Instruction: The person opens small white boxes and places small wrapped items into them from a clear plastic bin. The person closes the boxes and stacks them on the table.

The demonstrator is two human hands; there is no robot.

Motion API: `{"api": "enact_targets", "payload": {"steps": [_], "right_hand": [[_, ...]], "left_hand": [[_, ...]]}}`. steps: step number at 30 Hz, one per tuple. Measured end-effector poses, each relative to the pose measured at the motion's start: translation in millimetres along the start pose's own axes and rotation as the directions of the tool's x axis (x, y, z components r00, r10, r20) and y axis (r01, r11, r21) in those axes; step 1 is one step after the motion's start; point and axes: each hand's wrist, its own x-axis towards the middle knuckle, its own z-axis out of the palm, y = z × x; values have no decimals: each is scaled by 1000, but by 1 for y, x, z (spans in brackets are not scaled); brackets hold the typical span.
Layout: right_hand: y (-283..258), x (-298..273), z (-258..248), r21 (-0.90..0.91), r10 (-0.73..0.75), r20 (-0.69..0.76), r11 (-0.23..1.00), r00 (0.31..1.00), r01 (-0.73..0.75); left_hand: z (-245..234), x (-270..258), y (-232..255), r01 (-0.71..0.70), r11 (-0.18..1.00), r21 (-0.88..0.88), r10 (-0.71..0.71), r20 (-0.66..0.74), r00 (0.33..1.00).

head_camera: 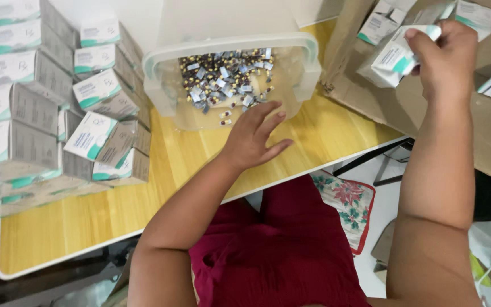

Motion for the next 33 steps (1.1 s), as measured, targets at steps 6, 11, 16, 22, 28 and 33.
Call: {"api": "enact_targets", "payload": {"steps": [6, 11, 16, 22, 28, 33], "right_hand": [[-95, -121, 57, 200, -116, 280, 978, 953, 61], [-136, -136, 103, 272, -336, 565, 938, 754, 214], [-150, -124, 124, -144, -623, 457, 652, 634, 744], [-142, -131, 137, -134, -564, 465, 717, 682, 684], [-141, -131, 137, -137, -488, 462, 786, 740, 603], [-154, -133, 131, -234, -514, 503, 692, 694, 683]], "left_hand": [[4, 1, 21, -135, 990, -40, 124, -209, 970], [-3, -3, 9, 21, 970, -243, -77, -220, 972], [-28, -6, -28, -142, 962, -232, 77, -267, 961], [-40, -10, -38, -119, 954, -274, 60, -216, 974], [-40, -8, -38, -126, 917, -378, 27, -258, 966], [-46, -10, -35, -3, 958, -285, -50, -176, 983]]}}
